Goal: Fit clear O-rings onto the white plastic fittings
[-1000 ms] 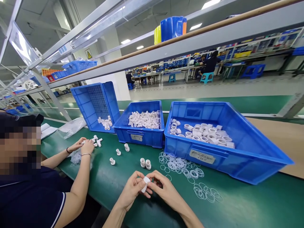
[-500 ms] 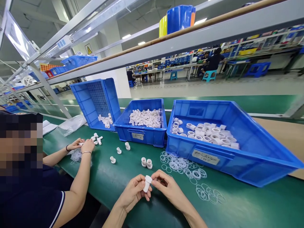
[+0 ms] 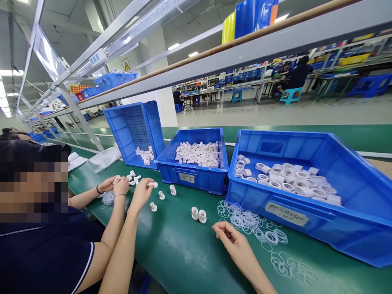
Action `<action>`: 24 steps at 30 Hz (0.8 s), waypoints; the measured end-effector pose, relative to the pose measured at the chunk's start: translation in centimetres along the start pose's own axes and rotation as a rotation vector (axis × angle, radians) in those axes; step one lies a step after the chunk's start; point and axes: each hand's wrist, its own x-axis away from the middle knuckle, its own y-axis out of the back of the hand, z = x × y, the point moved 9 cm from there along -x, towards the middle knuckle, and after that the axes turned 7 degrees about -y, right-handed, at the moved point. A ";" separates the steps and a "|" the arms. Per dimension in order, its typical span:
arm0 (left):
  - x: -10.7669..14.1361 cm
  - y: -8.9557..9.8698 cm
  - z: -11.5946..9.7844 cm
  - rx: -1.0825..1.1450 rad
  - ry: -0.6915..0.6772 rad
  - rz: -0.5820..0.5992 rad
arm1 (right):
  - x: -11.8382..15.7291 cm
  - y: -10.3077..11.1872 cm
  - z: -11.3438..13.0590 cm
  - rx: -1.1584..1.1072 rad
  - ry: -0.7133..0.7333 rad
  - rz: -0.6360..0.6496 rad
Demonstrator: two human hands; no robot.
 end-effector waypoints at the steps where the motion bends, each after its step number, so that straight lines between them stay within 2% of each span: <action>1: -0.9 1.3 0.6 -0.024 0.014 -0.020 | -0.1 0.2 -0.1 0.005 -0.001 -0.006; 4: -2.1 3.6 1.7 -0.118 0.025 -0.061 | -0.5 0.8 -0.6 0.017 -0.011 -0.025; 7: -1.7 2.9 1.4 -0.187 -0.013 -0.058 | -0.8 1.6 -1.1 0.026 -0.019 -0.055; 10: -1.4 0.0 -0.2 -0.225 -0.102 -0.014 | -1.3 2.7 -2.1 0.046 -0.031 -0.100; 12: -1.9 -2.3 -2.3 -0.237 -0.180 0.021 | -1.8 3.6 -3.2 0.061 -0.043 -0.148; 14: -3.4 -4.8 -5.3 -0.232 -0.274 0.050 | -2.3 4.7 -4.4 0.094 -0.056 -0.226; 17: -6.8 -9.4 -11.1 -0.194 -0.430 0.128 | -2.9 6.2 -6.0 0.154 -0.079 -0.309; 19: -9.0 -13.1 -14.6 -0.166 -0.490 0.224 | -3.3 6.5 -6.6 0.168 -0.083 -0.283; 21: -10.4 -15.8 -16.9 -0.128 -0.492 0.304 | -3.7 6.4 -7.0 0.164 -0.080 -0.223; 23: -10.6 -16.2 -17.6 -0.065 -0.462 0.327 | -3.9 6.1 -7.2 0.146 -0.071 -0.170; 24: -10.3 -15.4 -17.4 -0.023 -0.442 0.319 | -4.0 6.0 -7.3 0.135 -0.064 -0.153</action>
